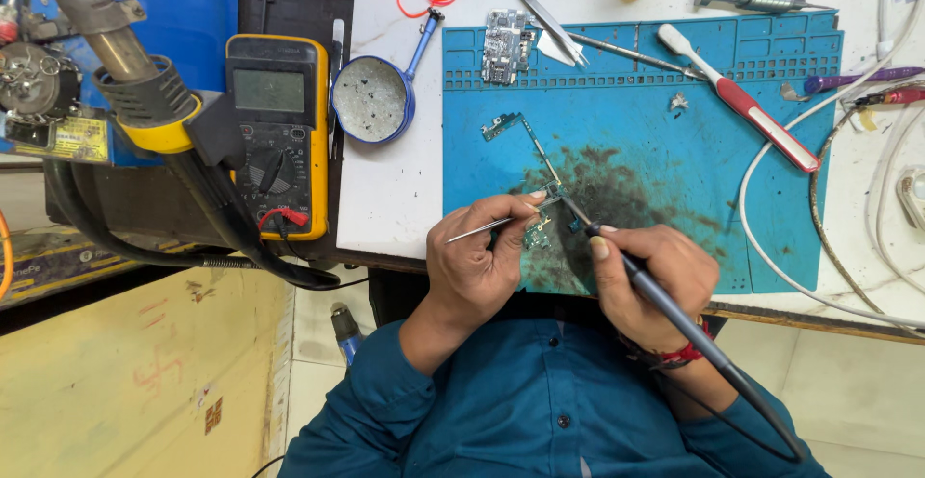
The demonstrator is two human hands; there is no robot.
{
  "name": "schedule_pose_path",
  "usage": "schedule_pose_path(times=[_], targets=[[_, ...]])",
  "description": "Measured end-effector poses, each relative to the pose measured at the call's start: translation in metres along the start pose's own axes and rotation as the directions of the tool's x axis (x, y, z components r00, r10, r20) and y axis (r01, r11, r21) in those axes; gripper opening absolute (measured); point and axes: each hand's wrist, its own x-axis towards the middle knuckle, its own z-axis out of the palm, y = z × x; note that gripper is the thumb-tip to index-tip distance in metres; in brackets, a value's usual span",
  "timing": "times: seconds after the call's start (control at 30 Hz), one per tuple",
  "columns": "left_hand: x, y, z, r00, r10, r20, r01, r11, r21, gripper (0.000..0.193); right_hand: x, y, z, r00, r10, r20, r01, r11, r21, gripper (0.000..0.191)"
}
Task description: The person solders components on a green circuit board placed on a blue work mat, holding the board with tweezers in one hand and a soldering iron in the other. They occasionally reposition the board, dip the iron in a small container, and continue soldering different points on the board.
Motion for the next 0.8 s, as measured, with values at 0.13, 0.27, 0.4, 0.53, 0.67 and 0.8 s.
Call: schedule_pose_path(times=[0.13, 0.27, 0.4, 0.53, 0.67, 0.8], targets=[[0.0, -0.0017, 0.0, 1.0, 0.007, 0.003, -0.007, 1.0, -0.013, 0.011, 0.0004, -0.0011, -0.0002, 1.0, 0.003, 0.017, -0.003, 1.0, -0.007, 0.012], [-0.0008, -0.0027, 0.0004, 1.0, 0.004, 0.0, -0.004, 1.0, 0.013, 0.011, 0.0017, -0.0003, -0.0003, 1.0, -0.015, 0.026, 0.015, 1.0, -0.003, 0.012], [-0.0006, -0.0025, 0.0001, 1.0, -0.004, 0.006, 0.004, 1.0, 0.008, 0.011, 0.0012, -0.0013, -0.0002, 1.0, 0.003, 0.015, -0.003, 1.0, 0.0, 0.012], [-0.0008, -0.0025, 0.0002, 1.0, 0.01, -0.007, -0.01, 1.0, 0.012, 0.011, 0.0005, -0.0002, -0.0014, 1.0, -0.005, 0.03, 0.005, 1.0, -0.004, 0.012], [-0.0026, -0.0037, -0.0006, 1.0, 0.021, 0.003, -0.021, 1.0, -0.019, 0.012, -0.0023, 0.0018, -0.0002, 0.999, 0.04, -0.026, -0.04, 0.999, 0.014, 0.018], [-0.0041, -0.0055, -0.002, 0.997, 0.074, 0.001, -0.074, 0.997, 0.002, 0.015, -0.005, 0.0045, -0.0001, 0.998, 0.05, -0.029, -0.05, 0.999, 0.022, 0.022]])
